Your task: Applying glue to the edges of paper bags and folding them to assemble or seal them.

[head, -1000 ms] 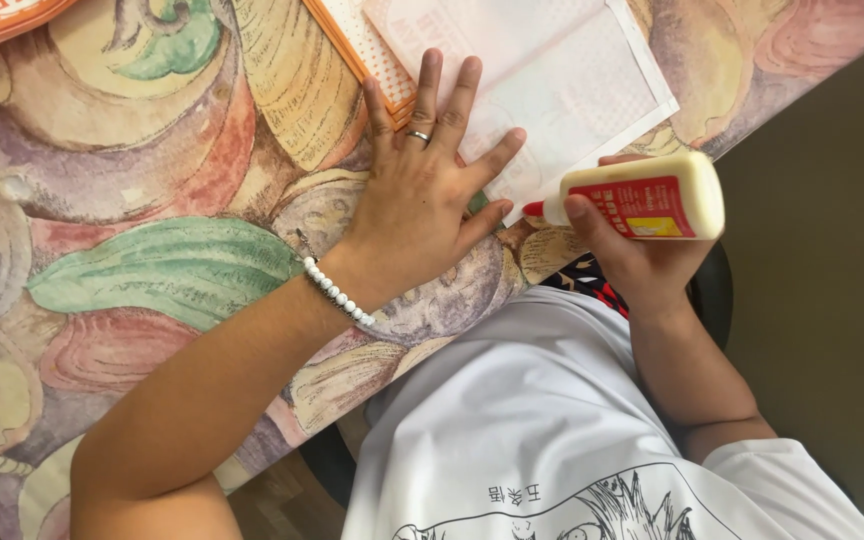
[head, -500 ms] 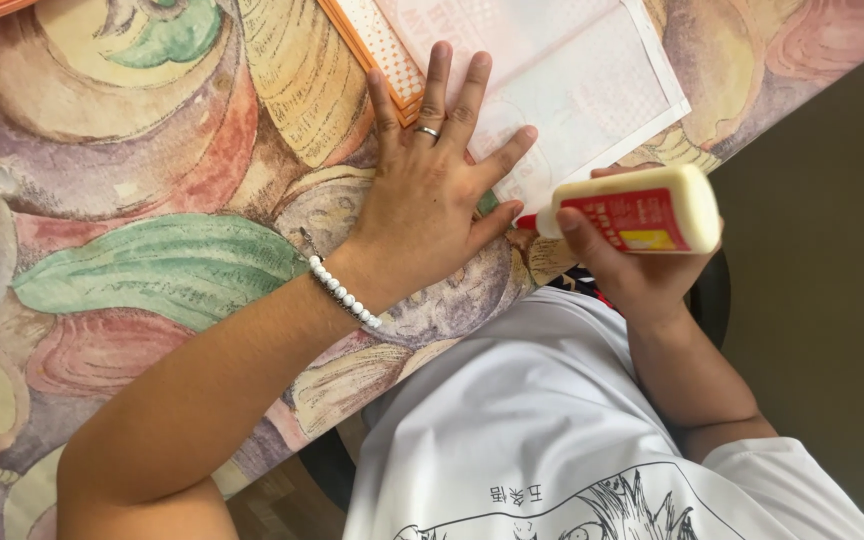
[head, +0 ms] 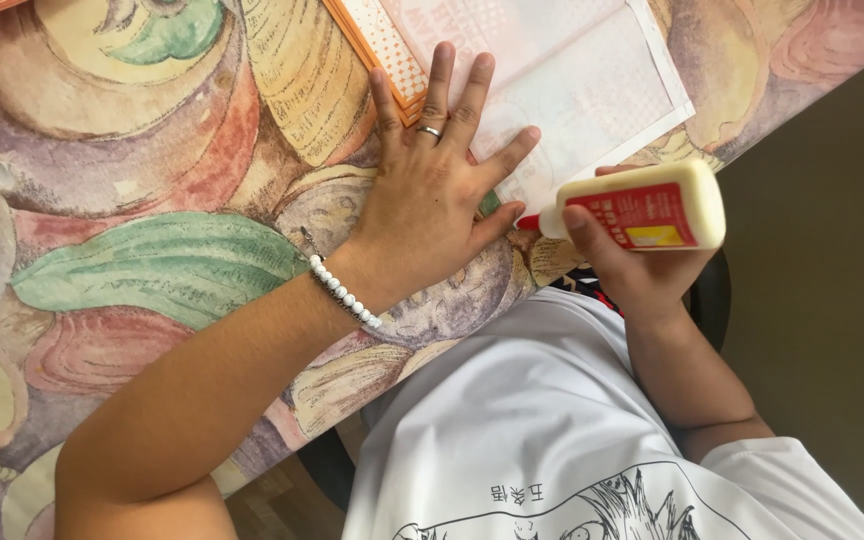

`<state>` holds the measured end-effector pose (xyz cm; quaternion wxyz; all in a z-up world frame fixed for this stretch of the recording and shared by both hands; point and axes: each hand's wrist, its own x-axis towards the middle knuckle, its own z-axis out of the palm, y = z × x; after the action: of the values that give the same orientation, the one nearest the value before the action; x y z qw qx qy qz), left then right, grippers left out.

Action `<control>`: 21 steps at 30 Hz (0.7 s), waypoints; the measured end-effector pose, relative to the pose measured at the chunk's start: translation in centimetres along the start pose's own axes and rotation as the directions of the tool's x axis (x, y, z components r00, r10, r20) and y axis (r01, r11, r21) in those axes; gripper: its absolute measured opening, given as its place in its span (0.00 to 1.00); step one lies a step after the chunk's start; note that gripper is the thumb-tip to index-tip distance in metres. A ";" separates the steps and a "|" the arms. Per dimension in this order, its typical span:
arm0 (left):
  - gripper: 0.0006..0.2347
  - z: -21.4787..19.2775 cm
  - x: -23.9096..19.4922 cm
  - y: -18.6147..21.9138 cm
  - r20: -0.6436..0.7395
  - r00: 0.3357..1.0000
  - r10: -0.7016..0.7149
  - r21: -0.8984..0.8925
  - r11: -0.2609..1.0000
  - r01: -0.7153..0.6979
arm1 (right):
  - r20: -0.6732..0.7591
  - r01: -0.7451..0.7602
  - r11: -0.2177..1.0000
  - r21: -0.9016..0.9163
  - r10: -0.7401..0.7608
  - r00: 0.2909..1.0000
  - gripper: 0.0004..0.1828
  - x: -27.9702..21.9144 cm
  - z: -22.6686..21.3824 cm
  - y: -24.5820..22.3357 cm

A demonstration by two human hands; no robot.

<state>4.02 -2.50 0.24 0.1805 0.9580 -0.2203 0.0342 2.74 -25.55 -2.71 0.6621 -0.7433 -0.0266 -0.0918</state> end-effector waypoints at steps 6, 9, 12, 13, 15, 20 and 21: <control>0.25 0.0 0.0 0.0 -0.007 1.000 -0.004 -0.003 1.000 0.003 | -0.061 0.209 0.970 -0.126 -0.218 0.974 0.14 4.3 -2.8 0.5; 0.25 0.0 0.0 -0.1 -0.009 1.000 -0.002 -0.012 1.000 0.002 | -0.060 0.458 0.872 -0.171 -0.473 0.879 0.18 6.6 -4.7 1.5; 0.25 0.0 -0.1 0.0 -0.002 1.000 -0.002 -0.018 1.000 0.002 | -0.106 0.418 0.869 -0.266 -0.457 0.883 0.18 6.5 -4.9 1.8; 0.25 0.0 -0.1 0.0 0.001 1.000 -0.004 -0.020 1.000 0.004 | -0.097 0.386 0.903 -0.187 -0.408 0.908 0.18 5.9 -4.3 1.7; 0.25 0.0 0.0 -0.1 0.005 1.000 -0.003 -0.024 1.000 0.003 | -0.084 0.349 0.931 -0.109 -0.359 0.930 0.19 4.9 -3.3 1.1; 0.25 0.1 0.0 -0.1 -0.002 1.000 -0.004 -0.027 1.000 0.004 | -0.079 0.363 0.928 -0.082 -0.369 0.926 0.18 5.5 -3.7 1.6; 0.25 0.1 0.0 -0.1 -0.002 1.000 -0.004 -0.028 1.000 0.004 | -0.078 0.363 0.928 -0.082 -0.369 0.926 0.18 6.3 -4.6 2.1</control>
<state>4.06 -2.43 0.10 0.1943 0.9557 -0.2186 0.0319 8.78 -30.85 -3.19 0.6088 -0.7418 -0.1312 -0.2487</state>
